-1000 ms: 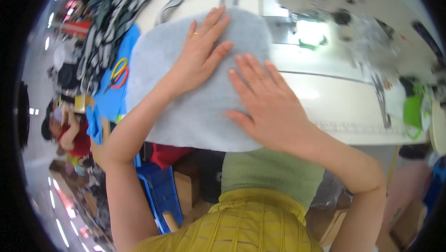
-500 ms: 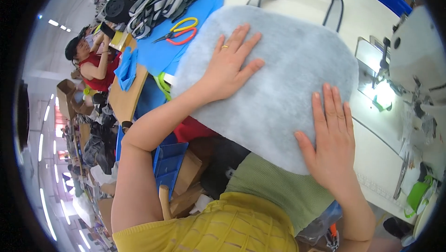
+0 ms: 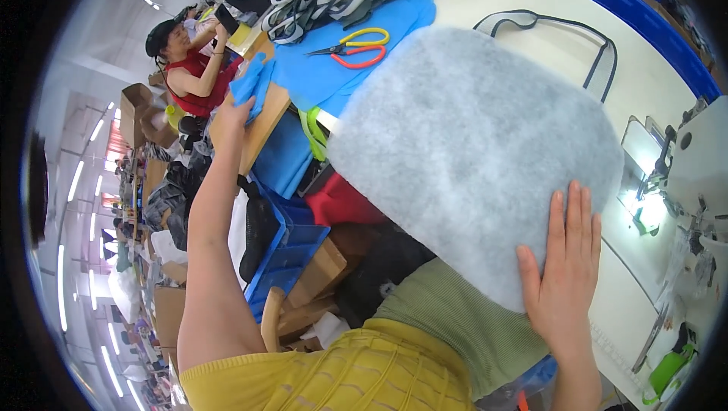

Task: Sewing together pieces of fabric and batting to assemble a bag using an industrial sewing machine.

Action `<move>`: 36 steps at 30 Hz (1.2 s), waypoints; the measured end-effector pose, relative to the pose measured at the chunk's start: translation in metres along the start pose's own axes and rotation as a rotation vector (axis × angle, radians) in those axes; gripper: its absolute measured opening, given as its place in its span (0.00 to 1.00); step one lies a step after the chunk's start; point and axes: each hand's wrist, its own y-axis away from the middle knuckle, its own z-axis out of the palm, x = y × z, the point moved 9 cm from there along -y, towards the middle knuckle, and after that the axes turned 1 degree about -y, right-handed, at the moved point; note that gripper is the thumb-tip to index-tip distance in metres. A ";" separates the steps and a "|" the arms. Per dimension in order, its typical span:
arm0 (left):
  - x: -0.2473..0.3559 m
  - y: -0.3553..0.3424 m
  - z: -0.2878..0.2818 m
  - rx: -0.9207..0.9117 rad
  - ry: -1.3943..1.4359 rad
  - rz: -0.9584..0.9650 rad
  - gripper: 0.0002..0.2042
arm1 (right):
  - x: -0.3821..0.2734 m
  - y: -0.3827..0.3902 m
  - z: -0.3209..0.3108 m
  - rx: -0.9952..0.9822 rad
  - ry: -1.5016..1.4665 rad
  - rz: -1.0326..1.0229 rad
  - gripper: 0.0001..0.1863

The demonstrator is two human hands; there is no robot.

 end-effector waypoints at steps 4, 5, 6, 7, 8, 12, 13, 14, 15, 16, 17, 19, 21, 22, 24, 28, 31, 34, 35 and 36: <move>-0.034 -0.016 -0.029 0.203 0.643 -0.390 0.26 | 0.001 0.002 -0.004 0.027 -0.013 -0.011 0.38; -0.004 -0.018 -0.054 0.361 0.810 -0.154 0.21 | -0.001 0.002 -0.004 0.033 -0.018 -0.019 0.38; 0.024 -0.021 -0.074 0.392 0.871 -0.065 0.18 | 0.000 0.003 -0.005 0.034 -0.013 -0.011 0.38; 0.048 -0.023 -0.096 0.428 0.930 0.025 0.16 | -0.001 0.004 -0.007 0.042 -0.019 -0.017 0.38; 0.088 -0.008 -0.122 0.460 1.004 0.138 0.15 | 0.001 0.002 -0.002 0.046 -0.024 -0.016 0.38; 0.246 0.081 -0.229 0.303 1.055 0.803 0.10 | 0.009 0.006 0.000 0.065 -0.014 0.019 0.39; 0.274 0.109 -0.241 0.179 1.038 0.989 0.12 | 0.007 0.005 0.001 0.072 -0.017 -0.004 0.39; 0.302 0.136 -0.236 -0.041 1.015 1.113 0.16 | 0.005 0.003 0.002 0.076 -0.017 -0.020 0.39; 0.324 0.165 -0.230 -0.260 0.979 1.235 0.19 | 0.004 0.003 0.003 0.085 -0.019 -0.023 0.39; 0.341 0.195 -0.224 -0.394 0.918 1.367 0.20 | 0.007 0.003 0.002 0.087 -0.009 0.005 0.39; 0.351 0.224 -0.216 -0.528 0.847 1.498 0.21 | 0.005 0.003 0.001 0.099 -0.016 -0.018 0.39; 0.356 0.276 -0.201 -1.054 0.848 1.636 0.27 | 0.002 0.003 -0.002 0.131 -0.028 -0.049 0.37; 0.357 0.304 -0.192 -1.402 0.757 1.529 0.40 | 0.004 0.003 -0.004 0.140 -0.028 -0.035 0.36; 0.362 0.303 -0.195 -1.418 0.855 1.429 0.43 | 0.002 0.004 -0.005 0.148 -0.039 -0.057 0.35; 0.371 0.301 -0.194 -1.445 0.947 1.338 0.46 | 0.004 0.005 -0.007 0.181 -0.052 -0.048 0.33; 0.380 0.283 -0.159 -1.325 0.854 1.092 0.25 | 0.004 0.006 -0.002 0.144 -0.074 -0.057 0.35; 0.379 0.291 -0.159 -1.488 0.910 1.027 0.23 | 0.004 0.007 -0.003 0.170 -0.079 -0.062 0.35; 0.373 0.302 -0.186 -1.314 0.896 1.189 0.25 | 0.004 0.008 -0.005 0.172 -0.086 -0.067 0.35; 0.371 0.303 -0.190 -1.320 0.894 1.192 0.25 | 0.004 0.008 -0.005 0.166 -0.088 -0.073 0.36; 0.367 0.304 -0.191 -1.303 0.803 1.238 0.23 | 0.004 0.008 -0.004 0.165 -0.089 -0.068 0.36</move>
